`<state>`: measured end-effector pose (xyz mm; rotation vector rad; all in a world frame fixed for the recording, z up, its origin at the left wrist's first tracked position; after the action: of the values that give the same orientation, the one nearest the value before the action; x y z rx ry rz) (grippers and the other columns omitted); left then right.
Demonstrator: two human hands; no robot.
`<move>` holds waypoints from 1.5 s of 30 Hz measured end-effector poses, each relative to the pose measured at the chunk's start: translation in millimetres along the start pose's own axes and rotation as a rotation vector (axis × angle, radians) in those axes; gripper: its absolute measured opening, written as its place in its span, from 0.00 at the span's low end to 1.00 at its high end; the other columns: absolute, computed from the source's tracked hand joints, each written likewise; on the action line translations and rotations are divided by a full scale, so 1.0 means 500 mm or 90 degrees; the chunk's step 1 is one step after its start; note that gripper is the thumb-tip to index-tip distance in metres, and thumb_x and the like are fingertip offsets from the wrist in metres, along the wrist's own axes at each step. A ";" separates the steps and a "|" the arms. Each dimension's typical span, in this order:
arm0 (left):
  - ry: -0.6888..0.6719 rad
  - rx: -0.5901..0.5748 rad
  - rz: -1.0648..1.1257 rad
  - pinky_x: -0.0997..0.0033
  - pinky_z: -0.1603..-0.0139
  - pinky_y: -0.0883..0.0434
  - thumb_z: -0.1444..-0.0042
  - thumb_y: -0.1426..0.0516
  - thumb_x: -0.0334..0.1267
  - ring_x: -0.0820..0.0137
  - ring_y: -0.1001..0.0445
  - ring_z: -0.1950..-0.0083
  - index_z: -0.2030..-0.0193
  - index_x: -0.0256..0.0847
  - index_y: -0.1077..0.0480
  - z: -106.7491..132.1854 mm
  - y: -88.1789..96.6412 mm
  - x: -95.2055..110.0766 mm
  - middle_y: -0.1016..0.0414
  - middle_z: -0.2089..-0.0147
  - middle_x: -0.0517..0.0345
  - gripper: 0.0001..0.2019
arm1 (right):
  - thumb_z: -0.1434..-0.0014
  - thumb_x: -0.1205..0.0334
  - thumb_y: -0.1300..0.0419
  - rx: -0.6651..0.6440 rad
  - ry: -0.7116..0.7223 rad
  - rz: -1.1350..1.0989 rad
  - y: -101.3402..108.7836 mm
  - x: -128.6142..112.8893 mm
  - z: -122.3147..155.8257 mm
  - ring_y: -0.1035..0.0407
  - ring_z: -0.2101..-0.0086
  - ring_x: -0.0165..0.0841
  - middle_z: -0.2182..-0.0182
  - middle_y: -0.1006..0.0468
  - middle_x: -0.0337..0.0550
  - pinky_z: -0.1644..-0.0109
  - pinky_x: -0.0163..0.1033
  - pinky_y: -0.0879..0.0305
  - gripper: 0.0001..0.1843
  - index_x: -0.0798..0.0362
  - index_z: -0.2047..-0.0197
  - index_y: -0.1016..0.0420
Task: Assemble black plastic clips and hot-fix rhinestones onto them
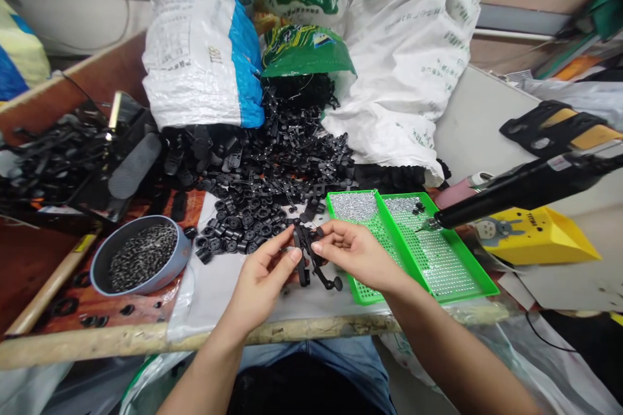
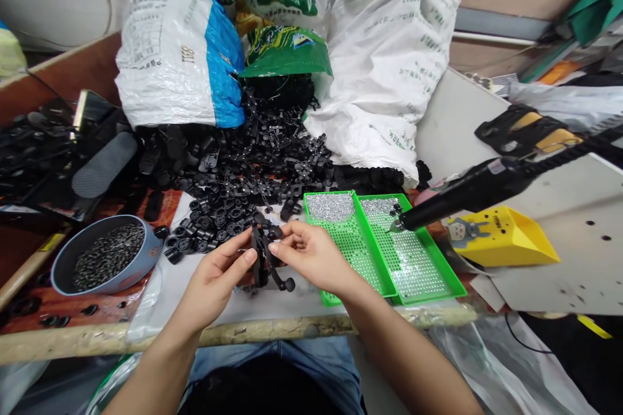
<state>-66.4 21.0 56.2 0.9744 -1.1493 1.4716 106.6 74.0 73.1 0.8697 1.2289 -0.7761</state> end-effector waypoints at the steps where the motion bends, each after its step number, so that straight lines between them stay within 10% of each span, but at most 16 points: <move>1: -0.002 0.005 -0.003 0.70 0.67 0.22 0.49 0.32 0.53 0.67 0.25 0.64 0.38 0.43 0.25 -0.001 -0.001 0.000 0.18 0.54 0.51 0.32 | 0.44 0.53 0.34 0.006 0.003 0.002 0.000 0.000 0.000 0.32 0.75 0.27 0.75 0.24 0.36 0.69 0.35 0.35 0.12 0.52 0.66 0.29; 24: 0.001 0.007 0.032 0.71 0.66 0.20 0.49 0.32 0.53 0.55 0.21 0.47 0.37 0.41 0.28 -0.013 -0.023 -0.012 0.20 0.43 0.45 0.34 | 0.43 0.54 0.35 0.070 -0.003 -0.015 -0.011 0.039 0.002 0.29 0.70 0.31 0.71 0.25 0.37 0.64 0.38 0.30 0.11 0.50 0.63 0.31; 31: -0.089 0.011 -0.147 0.71 0.63 0.21 0.47 0.32 0.44 0.60 0.22 0.50 0.34 0.49 0.30 -0.003 -0.023 -0.035 0.24 0.41 0.50 0.32 | 0.46 0.56 0.32 0.098 -0.018 -0.004 -0.002 0.056 -0.003 0.29 0.71 0.30 0.72 0.24 0.37 0.66 0.37 0.32 0.12 0.51 0.64 0.29; 41: 0.051 -0.169 0.029 0.73 0.67 0.28 0.50 0.30 0.43 0.66 0.23 0.65 0.41 0.39 0.26 -0.028 -0.033 -0.031 0.18 0.59 0.49 0.29 | 0.55 0.53 0.24 -0.256 -0.106 -0.240 0.035 0.076 -0.036 0.29 0.79 0.25 0.78 0.23 0.32 0.76 0.31 0.31 0.20 0.53 0.70 0.29; 43: 0.026 -0.124 0.011 0.72 0.66 0.27 0.52 0.30 0.41 0.68 0.23 0.65 0.45 0.39 0.24 -0.037 -0.034 -0.036 0.19 0.54 0.49 0.26 | 0.55 0.54 0.25 -0.194 -0.071 -0.028 0.082 0.074 -0.073 0.23 0.71 0.30 0.71 0.18 0.37 0.66 0.36 0.26 0.17 0.53 0.66 0.23; 45: 0.021 -0.092 0.014 0.72 0.66 0.26 0.51 0.30 0.41 0.69 0.22 0.65 0.46 0.40 0.25 -0.044 -0.037 -0.042 0.21 0.51 0.48 0.25 | 0.48 0.55 0.29 0.091 -0.062 0.238 0.156 0.068 -0.122 0.22 0.62 0.34 0.64 0.16 0.41 0.55 0.41 0.25 0.12 0.52 0.63 0.21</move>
<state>-44.7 39.0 34.4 0.8375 -1.2279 1.3960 152.5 163.2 43.4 1.1267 0.8967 -0.5991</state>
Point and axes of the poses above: each hand's wrist, its own z-axis away from the middle knuckle, its own y-axis out of the back of the hand, x = y × z, the point moved 3 cm from there along -z, towards the middle knuckle
